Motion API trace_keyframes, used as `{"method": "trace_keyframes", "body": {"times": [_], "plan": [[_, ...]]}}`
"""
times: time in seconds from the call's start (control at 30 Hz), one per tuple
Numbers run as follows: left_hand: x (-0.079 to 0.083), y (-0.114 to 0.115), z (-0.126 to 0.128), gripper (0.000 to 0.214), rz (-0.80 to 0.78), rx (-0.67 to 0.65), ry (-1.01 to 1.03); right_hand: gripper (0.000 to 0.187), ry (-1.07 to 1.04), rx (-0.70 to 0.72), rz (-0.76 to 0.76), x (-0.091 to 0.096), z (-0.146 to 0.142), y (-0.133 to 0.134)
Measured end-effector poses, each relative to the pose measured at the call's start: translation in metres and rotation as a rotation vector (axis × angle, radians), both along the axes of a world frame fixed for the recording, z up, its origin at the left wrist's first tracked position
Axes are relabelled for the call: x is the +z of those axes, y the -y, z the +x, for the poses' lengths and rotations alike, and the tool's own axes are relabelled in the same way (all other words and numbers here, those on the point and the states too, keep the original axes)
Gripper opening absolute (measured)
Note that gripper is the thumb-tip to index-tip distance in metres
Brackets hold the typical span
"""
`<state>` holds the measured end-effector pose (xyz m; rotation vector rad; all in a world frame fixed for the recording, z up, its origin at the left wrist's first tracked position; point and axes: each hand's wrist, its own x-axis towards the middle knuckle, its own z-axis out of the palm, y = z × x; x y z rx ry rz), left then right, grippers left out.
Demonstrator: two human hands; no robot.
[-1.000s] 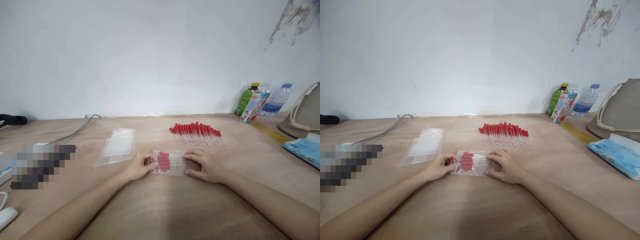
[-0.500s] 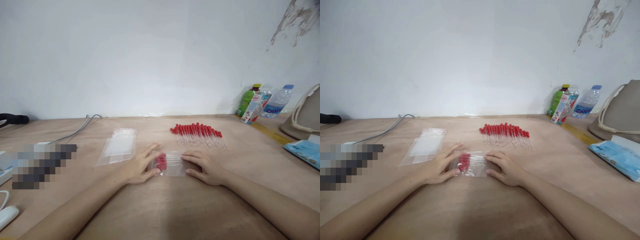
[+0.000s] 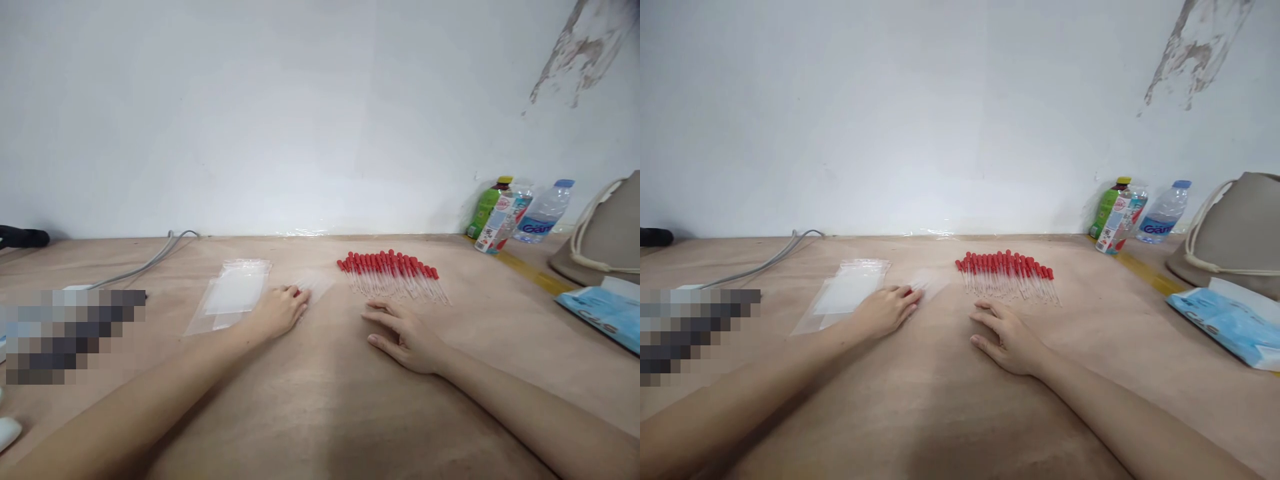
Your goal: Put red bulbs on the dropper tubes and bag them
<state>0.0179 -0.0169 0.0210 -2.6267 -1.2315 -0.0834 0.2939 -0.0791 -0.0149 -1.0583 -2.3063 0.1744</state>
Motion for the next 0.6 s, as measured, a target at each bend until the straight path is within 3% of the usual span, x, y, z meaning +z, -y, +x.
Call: {"method": "trace_keyframes", "body": {"times": [0.1, 0.3, 0.4, 0.47, 0.6], "plan": [[-0.004, -0.021, 0.010, 0.037, 0.077, 0.238, -0.009, 0.036, 0.000, -0.003, -0.009, 0.000, 0.000, 0.000], [-0.003, -0.046, 0.004, 0.042, 0.161, 0.408, 0.054, 0.034, -0.011, 0.001, -0.002, 0.000, -0.001, 0.001], [-0.001, -0.040, -0.021, 0.046, 0.240, 0.433, 0.113, 0.034, -0.006, 0.005, -0.002, 0.001, -0.001, 0.001], [-0.002, -0.034, -0.045, 0.052, 0.270, 0.520, 0.125, 0.034, -0.001, -0.002, -0.001, 0.001, -0.001, 0.001], [-0.013, -0.027, -0.089, 0.068, 0.096, 0.704, 0.093, 0.032, -0.014, -0.039, 0.014, 0.002, -0.004, -0.002]]}}
